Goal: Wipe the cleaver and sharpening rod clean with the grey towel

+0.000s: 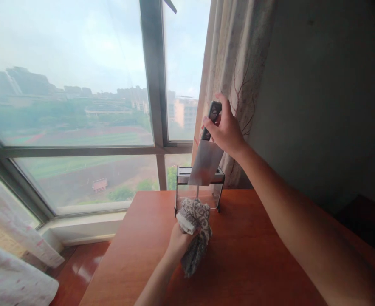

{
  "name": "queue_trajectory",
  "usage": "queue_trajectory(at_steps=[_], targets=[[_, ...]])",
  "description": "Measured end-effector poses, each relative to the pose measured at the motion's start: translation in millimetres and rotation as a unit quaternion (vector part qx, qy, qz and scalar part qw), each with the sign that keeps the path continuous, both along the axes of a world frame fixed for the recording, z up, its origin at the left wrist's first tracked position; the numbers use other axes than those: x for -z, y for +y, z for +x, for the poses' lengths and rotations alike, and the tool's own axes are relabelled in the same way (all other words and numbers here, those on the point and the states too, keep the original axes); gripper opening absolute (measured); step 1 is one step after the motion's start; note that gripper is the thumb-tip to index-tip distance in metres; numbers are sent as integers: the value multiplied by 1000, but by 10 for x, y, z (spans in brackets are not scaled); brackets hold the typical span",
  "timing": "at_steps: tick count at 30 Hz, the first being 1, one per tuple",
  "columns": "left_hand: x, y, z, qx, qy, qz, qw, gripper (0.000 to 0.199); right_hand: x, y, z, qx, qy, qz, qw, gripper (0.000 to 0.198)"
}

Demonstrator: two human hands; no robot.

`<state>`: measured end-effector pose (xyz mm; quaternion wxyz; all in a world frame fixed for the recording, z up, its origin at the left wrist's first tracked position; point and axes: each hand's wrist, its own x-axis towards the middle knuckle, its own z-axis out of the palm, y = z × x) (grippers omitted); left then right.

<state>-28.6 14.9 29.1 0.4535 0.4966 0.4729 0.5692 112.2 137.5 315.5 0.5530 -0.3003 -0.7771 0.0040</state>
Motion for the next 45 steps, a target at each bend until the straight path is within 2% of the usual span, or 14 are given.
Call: queue_trajectory(at_steps=[3, 7, 17, 27, 31, 35, 41, 45], targets=[[37, 27, -17, -15, -4, -15, 1000, 38, -175, 130, -128, 5, -33, 33, 999, 58], [49, 39, -34, -38, -16, -59, 997, 45, -261, 231, -307, 18, -62, 51, 997, 62], [138, 77, -68, -67, -40, -83, 993, 49, -158, 385, -491, 43, -129, 59, 989, 62], [89, 68, -54, -72, -41, -77, 994, 46, -67, 444, -589, 33, -152, 36, 987, 60], [89, 65, -54, -66, -48, -83, 993, 47, 63, 446, -651, 17, -138, 14, 990, 59], [85, 61, -58, -65, -48, -75, 994, 47, 305, 425, -670, 25, -137, -23, 990, 62], [72, 57, -65, -65, -68, -63, 994, 46, 742, 356, -641, 30, -137, -116, 983, 71], [60, 57, -72, -60, -89, -66, 992, 47, 956, 332, -602, 35, -142, -174, 974, 77]])
